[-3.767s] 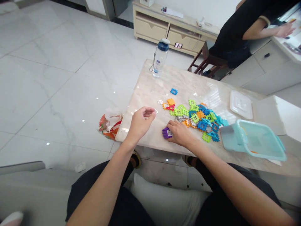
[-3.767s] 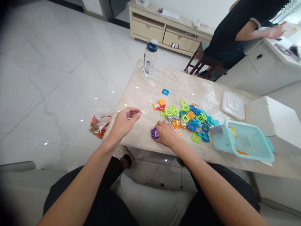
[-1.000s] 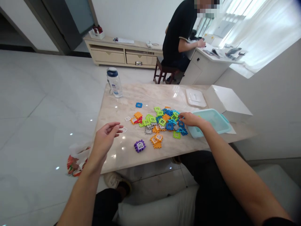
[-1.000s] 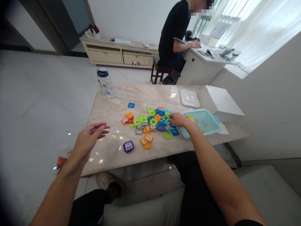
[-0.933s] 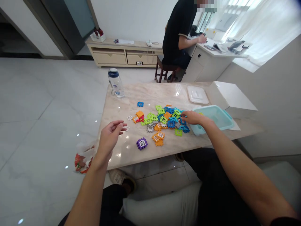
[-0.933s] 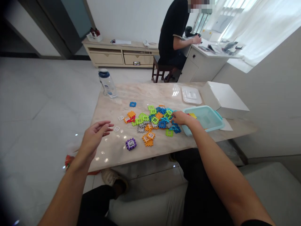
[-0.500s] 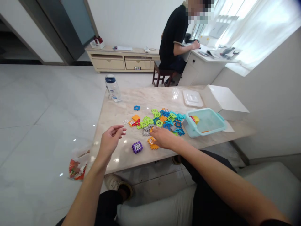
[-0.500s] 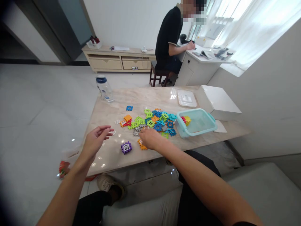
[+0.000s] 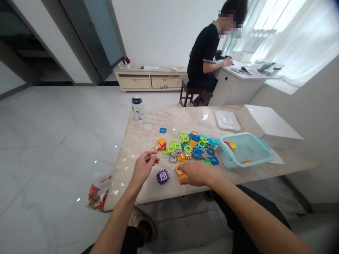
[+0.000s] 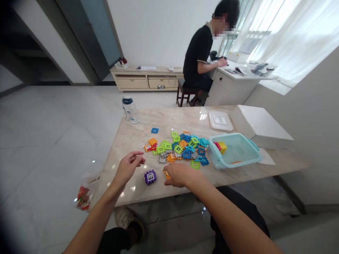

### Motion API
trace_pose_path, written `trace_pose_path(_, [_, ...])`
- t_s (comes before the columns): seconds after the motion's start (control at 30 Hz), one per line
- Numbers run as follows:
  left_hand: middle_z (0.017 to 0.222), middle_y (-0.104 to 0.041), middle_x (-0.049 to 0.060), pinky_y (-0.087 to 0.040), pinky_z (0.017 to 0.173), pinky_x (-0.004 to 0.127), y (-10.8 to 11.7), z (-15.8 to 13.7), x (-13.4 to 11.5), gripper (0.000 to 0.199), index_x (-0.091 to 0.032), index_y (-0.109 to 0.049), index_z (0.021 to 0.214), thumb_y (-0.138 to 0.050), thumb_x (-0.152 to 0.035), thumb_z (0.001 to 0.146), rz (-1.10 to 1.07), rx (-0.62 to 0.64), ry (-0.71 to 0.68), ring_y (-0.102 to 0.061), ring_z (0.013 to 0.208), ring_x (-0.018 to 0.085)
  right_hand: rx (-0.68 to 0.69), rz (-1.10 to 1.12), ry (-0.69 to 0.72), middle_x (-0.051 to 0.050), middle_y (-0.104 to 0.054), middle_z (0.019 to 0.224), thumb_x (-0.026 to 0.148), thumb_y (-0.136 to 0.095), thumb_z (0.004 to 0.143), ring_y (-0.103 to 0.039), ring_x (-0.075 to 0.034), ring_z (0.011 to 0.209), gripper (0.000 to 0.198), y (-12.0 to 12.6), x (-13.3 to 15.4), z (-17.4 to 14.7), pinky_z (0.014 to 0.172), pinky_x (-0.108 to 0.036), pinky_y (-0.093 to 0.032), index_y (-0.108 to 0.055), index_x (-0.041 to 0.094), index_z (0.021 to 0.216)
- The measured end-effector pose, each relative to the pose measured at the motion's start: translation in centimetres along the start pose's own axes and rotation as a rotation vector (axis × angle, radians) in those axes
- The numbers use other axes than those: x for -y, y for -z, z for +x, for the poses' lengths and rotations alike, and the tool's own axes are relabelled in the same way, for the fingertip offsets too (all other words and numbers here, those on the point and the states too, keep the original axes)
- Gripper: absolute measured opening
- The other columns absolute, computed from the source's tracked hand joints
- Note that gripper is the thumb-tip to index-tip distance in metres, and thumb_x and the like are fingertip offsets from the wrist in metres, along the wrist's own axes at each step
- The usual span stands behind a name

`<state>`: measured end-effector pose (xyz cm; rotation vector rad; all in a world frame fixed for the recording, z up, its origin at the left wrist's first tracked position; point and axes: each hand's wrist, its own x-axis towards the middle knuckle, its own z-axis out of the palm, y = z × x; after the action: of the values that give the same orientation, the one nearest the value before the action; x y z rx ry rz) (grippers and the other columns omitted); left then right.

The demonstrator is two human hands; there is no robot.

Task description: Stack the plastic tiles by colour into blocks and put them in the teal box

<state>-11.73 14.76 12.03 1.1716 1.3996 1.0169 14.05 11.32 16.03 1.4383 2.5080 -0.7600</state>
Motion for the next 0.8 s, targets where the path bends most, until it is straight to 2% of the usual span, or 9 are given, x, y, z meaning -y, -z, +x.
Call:
trace_pose_path(0.1, [0.079,-0.079,0.008,-0.056,0.075,0.036,0.0,-0.1,0.6,0.033,-0.018,-0.073,0.101,-0.073,-0.043,0.079,-0.064,0.013,-0.016,-0.077,0.077,0.025,0.020,0.092,-0.148,-0.014,-0.079,0.131,0.042,-0.073,0.099,-0.077,-0.032,0.118,0.047,0.2,-3.2,-1.0,0.098,-0.040,-0.060,-0.070,0.023,0.141])
trace_pose_path(0.17, [0.080,-0.080,0.008,-0.056,0.075,0.035,0.0,0.0,0.9,0.031,-0.018,-0.073,0.102,-0.072,-0.040,0.081,-0.076,0.004,-0.034,-0.077,0.077,0.024,-0.018,-0.002,-0.216,-0.016,-0.077,0.133,0.035,-0.074,0.097,-0.076,-0.034,0.118,0.050,0.4,-5.2,-1.3,0.100,-0.043,-0.060,-0.067,0.020,0.144])
trace_pose_path(0.27, [0.081,-0.079,0.008,-0.056,0.075,0.035,0.3,0.0,1.1,0.029,-0.018,-0.073,0.103,-0.071,-0.038,0.082,-0.091,-0.021,-0.031,-0.076,0.077,0.023,-0.030,-0.066,-0.140,-0.016,-0.074,0.135,0.027,-0.077,0.093,-0.071,-0.034,0.126,0.052,0.3,-5.9,-0.7,0.108,-0.045,-0.056,-0.067,0.019,0.144])
trace_pose_path(0.37, [0.081,-0.079,0.007,-0.056,0.074,0.034,0.7,0.1,1.3,0.029,-0.019,-0.073,0.102,-0.071,-0.038,0.082,-0.098,-0.023,-0.011,-0.076,0.077,0.023,-0.065,-0.066,0.031,-0.017,-0.069,0.142,0.024,-0.075,0.095,-0.065,-0.034,0.135,0.053,-0.5,-3.4,1.0,0.114,-0.045,-0.052,-0.064,0.018,0.146])
trace_pose_path(0.43, [0.081,-0.079,0.007,-0.056,0.074,0.035,0.9,0.2,1.4,0.029,-0.019,-0.073,0.102,-0.072,-0.039,0.081,-0.100,-0.022,-0.008,-0.076,0.076,0.023,-0.098,-0.110,0.126,-0.017,-0.069,0.141,0.024,-0.077,0.094,-0.064,-0.034,0.134,0.051,-1.2,-1.2,2.3,0.115,-0.046,-0.050,-0.065,0.017,0.143])
trace_pose_path(0.53, [0.081,-0.079,0.008,-0.057,0.074,0.035,1.0,0.4,1.6,0.030,-0.018,-0.073,0.102,-0.072,-0.039,0.081,-0.108,-0.031,-0.007,-0.077,0.076,0.024,-0.118,-0.172,0.238,-0.017,-0.068,0.139,0.032,-0.088,0.087,-0.064,-0.035,0.130,0.062,-2.3,1.8,3.9,0.112,-0.047,-0.051,-0.064,0.016,0.142])
trace_pose_path(0.63, [0.082,-0.080,0.008,-0.058,0.076,0.036,1.0,0.4,1.8,0.030,-0.018,-0.073,0.103,-0.072,-0.037,0.081,-0.107,-0.039,0.001,-0.077,0.077,0.024,-0.099,-0.232,0.290,-0.017,-0.067,0.139,0.035,-0.096,0.080,-0.063,-0.035,0.129,0.073,-3.6,3.7,5.0,0.110,-0.047,-0.052,-0.062,0.015,0.141])
trace_pose_path(0.8, [0.083,-0.080,0.008,-0.057,0.077,0.035,1.3,-0.1,1.7,0.031,-0.018,-0.073,0.105,-0.071,-0.039,0.082,-0.088,-0.036,-0.031,-0.078,0.078,0.024,-0.101,-0.347,0.291,-0.019,-0.065,0.139,0.039,-0.099,0.075,-0.061,-0.036,0.128,0.084,-5.1,5.2,6.3,0.108,-0.046,-0.051,-0.056,0.014,0.144])
